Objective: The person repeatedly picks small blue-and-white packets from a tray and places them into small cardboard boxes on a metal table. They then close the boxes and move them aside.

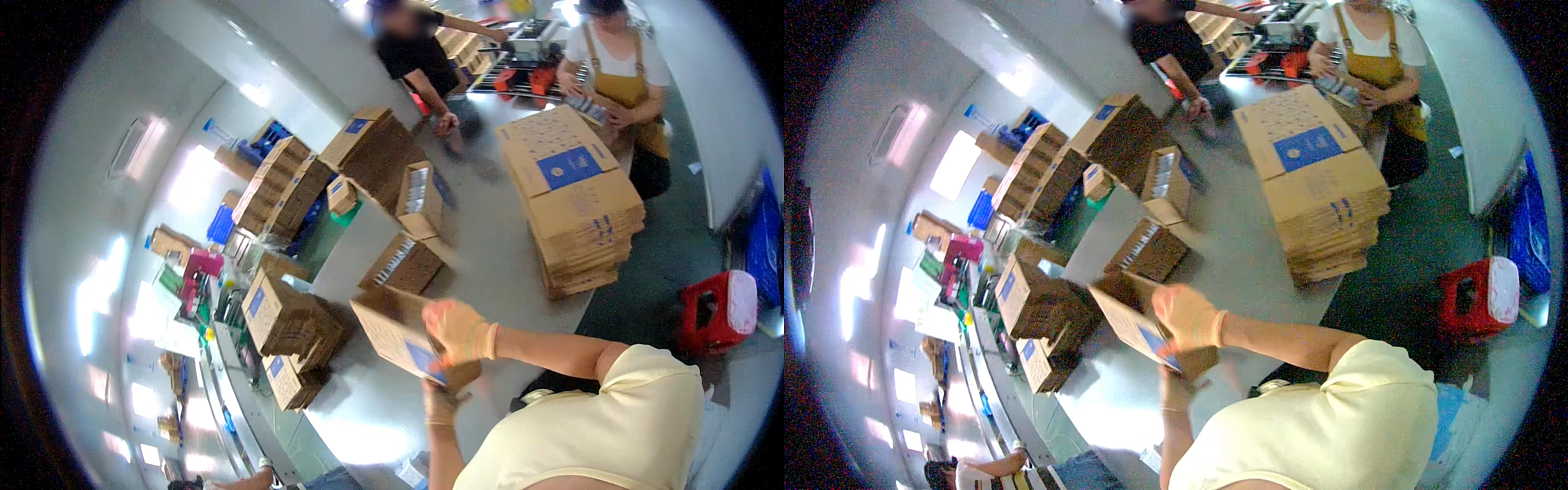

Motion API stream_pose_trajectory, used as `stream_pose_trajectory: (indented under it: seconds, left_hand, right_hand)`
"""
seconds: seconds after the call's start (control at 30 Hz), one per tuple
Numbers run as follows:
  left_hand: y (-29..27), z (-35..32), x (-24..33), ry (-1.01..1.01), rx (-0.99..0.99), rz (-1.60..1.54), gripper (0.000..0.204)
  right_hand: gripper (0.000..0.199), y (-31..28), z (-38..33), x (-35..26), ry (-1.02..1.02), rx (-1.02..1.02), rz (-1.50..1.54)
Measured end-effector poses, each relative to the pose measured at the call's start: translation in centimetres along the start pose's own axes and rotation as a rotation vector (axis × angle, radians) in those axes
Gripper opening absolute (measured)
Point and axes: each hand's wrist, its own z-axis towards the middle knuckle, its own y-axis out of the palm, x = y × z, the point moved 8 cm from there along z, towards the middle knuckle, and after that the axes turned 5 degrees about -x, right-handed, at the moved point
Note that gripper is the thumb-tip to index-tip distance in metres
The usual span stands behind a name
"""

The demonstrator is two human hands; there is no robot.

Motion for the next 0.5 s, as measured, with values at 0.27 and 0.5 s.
stream_pose_trajectory:
  seconds: [0.27,0.5]
  left_hand:
    - [-7.2,0.1,-11.5,0.4,-0.42,-0.821,0.065]
    - [-8.3,-13.7,2.3,0.892,1.187,0.806,0.029]
  right_hand:
    - [0.04,17.1,-1.7,-8.8,-0.456,-0.622,-0.087]
    - [0.047,19.5,-7.9,-5.5,-0.811,-0.591,-0.113]
